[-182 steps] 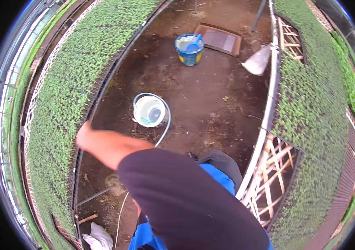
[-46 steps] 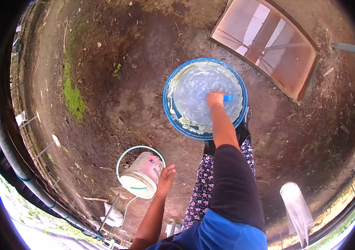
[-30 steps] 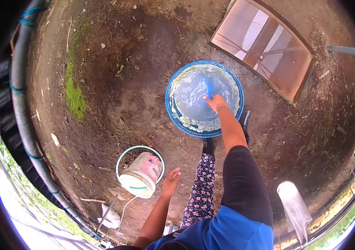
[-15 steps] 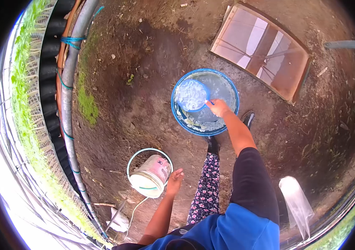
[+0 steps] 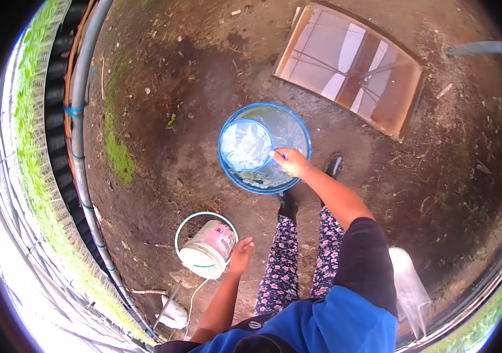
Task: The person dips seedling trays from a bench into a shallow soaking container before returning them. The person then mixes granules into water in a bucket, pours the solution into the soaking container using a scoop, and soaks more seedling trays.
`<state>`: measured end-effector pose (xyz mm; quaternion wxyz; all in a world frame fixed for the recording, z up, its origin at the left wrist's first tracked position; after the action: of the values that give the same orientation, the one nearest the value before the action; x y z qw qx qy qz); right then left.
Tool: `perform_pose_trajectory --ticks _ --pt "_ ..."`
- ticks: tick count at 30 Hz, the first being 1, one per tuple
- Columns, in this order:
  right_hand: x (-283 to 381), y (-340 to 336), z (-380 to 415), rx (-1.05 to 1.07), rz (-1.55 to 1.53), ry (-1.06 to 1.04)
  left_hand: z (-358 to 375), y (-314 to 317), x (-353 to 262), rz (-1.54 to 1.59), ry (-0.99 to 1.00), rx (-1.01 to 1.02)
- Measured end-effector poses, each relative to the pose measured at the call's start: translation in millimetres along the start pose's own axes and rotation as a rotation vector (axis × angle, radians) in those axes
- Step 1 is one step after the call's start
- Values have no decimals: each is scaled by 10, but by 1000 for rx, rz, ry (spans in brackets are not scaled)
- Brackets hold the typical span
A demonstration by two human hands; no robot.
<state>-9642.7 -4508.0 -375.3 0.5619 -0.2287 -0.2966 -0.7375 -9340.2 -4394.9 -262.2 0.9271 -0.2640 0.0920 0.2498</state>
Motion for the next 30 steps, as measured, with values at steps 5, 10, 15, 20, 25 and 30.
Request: perform_pose_trajectory --ticks 5,10,15,20,25,30 --pt "271 -494 339 -17 -109 -26 28 145 -307 -3 9 20" --pt "500 -1327 569 -138 -86 -47 54 187 -651 -28 53 -20" --pt "400 -2289 507 -338 -67 -37 3 325 -912 -84 38 -5" --pt "95 -3136 308 -617 139 139 -79 527 -1090 -139 12 32" --pt "-653 -3854 -67 -777 346 311 -159 658 -1216 -143 14 23" --pt "-507 -3916 105 -890 406 516 -220 806 -1226 -153 -1 39"
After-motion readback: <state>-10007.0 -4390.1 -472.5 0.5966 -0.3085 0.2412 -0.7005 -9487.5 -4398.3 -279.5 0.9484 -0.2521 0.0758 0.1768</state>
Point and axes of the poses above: each hand's wrist, its own z-axis away from the middle knuckle, its own y-axis out of the palm, x = y × z, the point moved 7 cm from there along -z, towards the middle knuckle, and after that the axes turned 9 degrees about -z, right-handed, at the moved point
